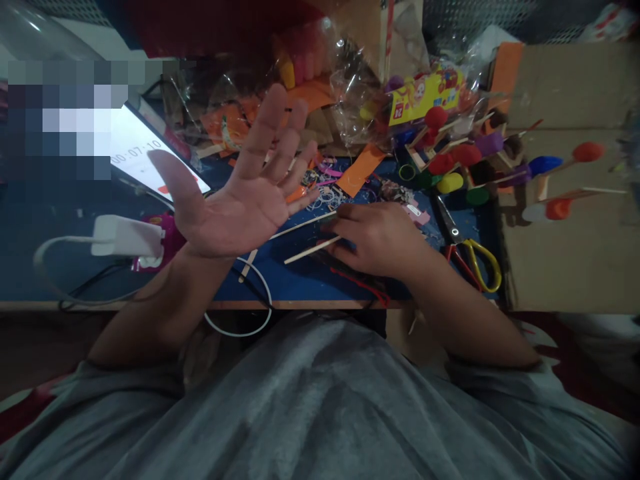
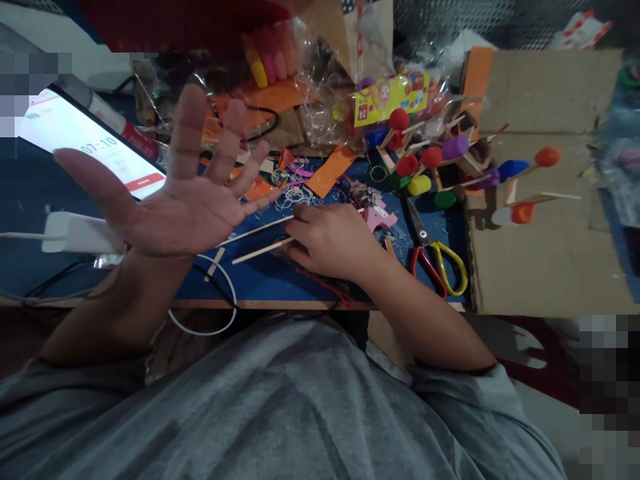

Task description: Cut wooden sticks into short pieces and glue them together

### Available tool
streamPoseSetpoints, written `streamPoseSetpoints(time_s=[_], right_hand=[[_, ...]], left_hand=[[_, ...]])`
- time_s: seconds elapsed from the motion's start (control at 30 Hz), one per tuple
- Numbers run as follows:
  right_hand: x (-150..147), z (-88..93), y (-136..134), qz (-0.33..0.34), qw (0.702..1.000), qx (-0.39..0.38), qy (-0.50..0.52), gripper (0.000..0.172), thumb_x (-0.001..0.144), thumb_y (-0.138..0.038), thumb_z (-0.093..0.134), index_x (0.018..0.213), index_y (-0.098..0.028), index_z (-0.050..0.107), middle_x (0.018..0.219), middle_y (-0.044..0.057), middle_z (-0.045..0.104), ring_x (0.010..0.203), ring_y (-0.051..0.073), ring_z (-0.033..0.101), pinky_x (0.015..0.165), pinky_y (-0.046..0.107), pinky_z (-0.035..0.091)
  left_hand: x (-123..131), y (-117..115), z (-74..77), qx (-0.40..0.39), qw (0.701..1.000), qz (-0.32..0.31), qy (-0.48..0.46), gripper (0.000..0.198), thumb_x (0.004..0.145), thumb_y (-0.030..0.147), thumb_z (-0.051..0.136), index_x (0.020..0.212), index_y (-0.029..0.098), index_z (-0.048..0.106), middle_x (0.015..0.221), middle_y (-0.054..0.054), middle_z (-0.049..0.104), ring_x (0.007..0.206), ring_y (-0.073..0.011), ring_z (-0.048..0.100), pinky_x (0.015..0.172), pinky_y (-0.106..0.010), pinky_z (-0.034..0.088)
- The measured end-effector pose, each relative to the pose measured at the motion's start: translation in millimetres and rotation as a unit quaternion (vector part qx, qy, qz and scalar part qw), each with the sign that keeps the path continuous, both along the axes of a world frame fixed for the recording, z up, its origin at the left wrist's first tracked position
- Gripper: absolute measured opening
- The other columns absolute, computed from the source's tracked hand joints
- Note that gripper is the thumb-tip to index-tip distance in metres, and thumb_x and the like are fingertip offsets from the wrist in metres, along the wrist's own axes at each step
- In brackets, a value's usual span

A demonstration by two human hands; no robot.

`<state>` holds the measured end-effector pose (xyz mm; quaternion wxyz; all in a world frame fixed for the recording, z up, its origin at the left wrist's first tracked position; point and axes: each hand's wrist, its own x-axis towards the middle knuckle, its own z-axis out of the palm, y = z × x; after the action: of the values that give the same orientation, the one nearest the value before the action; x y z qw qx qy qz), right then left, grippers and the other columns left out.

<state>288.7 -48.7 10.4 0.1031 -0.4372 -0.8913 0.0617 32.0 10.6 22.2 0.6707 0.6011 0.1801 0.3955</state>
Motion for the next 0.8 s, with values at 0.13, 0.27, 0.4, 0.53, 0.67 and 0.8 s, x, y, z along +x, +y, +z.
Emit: streamPoseSetpoints(time_s=[0.13, 0.27, 0.4, 0.53, 0.67, 0.8], right_hand=[[-2.1, -3.2, -1.7, -0.066, 0.997, 0.034, 0.025, 0.043, 0.113, -0.045, 0.061, 0.138, -0.018, 0.083, 0.122, 0.016, 0.083, 0.097, 0.029, 0.074, 0.073, 0.038, 0.040], [-2.8, -6.9, 1.1, -0.084, 0.995, 0.038, 0.033, 0.038, 0.117, -0.033, 0.050, 0.124, -0.014, 0.083, 0.113, 0.018, 0.082, 0.100, 0.031, 0.072, 0.080, 0.041, 0.045], [-0.6, -8.7, 3.7, -0.076, 0.994, 0.063, 0.056, 0.044, 0.120, -0.031, 0.043, 0.112, -0.015, 0.083, 0.105, 0.017, 0.081, 0.098, 0.030, 0.071, 0.084, 0.042, 0.047], [0.5, -8.1, 3.6, -0.079, 0.993, 0.062, 0.063, 0.042, 0.120, -0.032, 0.044, 0.112, -0.017, 0.083, 0.104, 0.016, 0.081, 0.096, 0.029, 0.071, 0.082, 0.041, 0.045], [-0.8, -7.8, 3.4, -0.084, 0.994, 0.055, 0.043, 0.042, 0.120, -0.030, 0.044, 0.110, -0.017, 0.083, 0.102, 0.014, 0.081, 0.094, 0.028, 0.071, 0.078, 0.040, 0.040], [-2.6, -6.7, 2.6, -0.077, 0.996, 0.046, 0.008, 0.042, 0.121, -0.030, 0.044, 0.110, -0.017, 0.082, 0.102, 0.012, 0.082, 0.091, 0.026, 0.072, 0.074, 0.039, 0.035]], left_hand=[[4.4, 5.3, -18.5, 0.116, 0.990, 0.051, 0.062, 0.073, 0.107, 0.091, 0.051, 0.157, 0.040, 0.069, 0.168, -0.006, 0.069, 0.160, -0.0344, 0.064, 0.126, -0.053, 0.060], [8.9, 7.5, -30.4, 0.298, 0.932, 0.132, 0.161, 0.024, 0.108, 0.047, 0.078, 0.122, 0.030, 0.087, 0.108, -0.007, 0.087, 0.097, -0.0216, 0.081, 0.092, -0.037, 0.061], [9.7, 8.7, -28.7, 0.378, 0.872, 0.149, 0.273, 0.025, 0.107, 0.047, 0.074, 0.104, 0.026, 0.087, 0.095, -0.006, 0.086, 0.086, -0.0218, 0.079, 0.082, -0.037, 0.057], [9.3, 9.9, -30.0, 0.382, 0.859, 0.142, 0.308, 0.028, 0.108, 0.048, 0.069, 0.102, 0.027, 0.085, 0.094, -0.005, 0.087, 0.087, -0.0220, 0.080, 0.082, -0.035, 0.056], [8.2, 9.8, -34.4, 0.417, 0.831, 0.112, 0.349, 0.034, 0.111, 0.048, 0.059, 0.116, 0.026, 0.084, 0.096, -0.006, 0.087, 0.085, -0.0228, 0.080, 0.077, -0.035, 0.052], [7.0, 9.2, -35.3, 0.451, 0.794, 0.068, 0.401, 0.042, 0.116, 0.048, 0.047, 0.111, 0.024, 0.081, 0.082, -0.005, 0.079, 0.073, -0.0237, 0.073, 0.068, -0.038, 0.040]])
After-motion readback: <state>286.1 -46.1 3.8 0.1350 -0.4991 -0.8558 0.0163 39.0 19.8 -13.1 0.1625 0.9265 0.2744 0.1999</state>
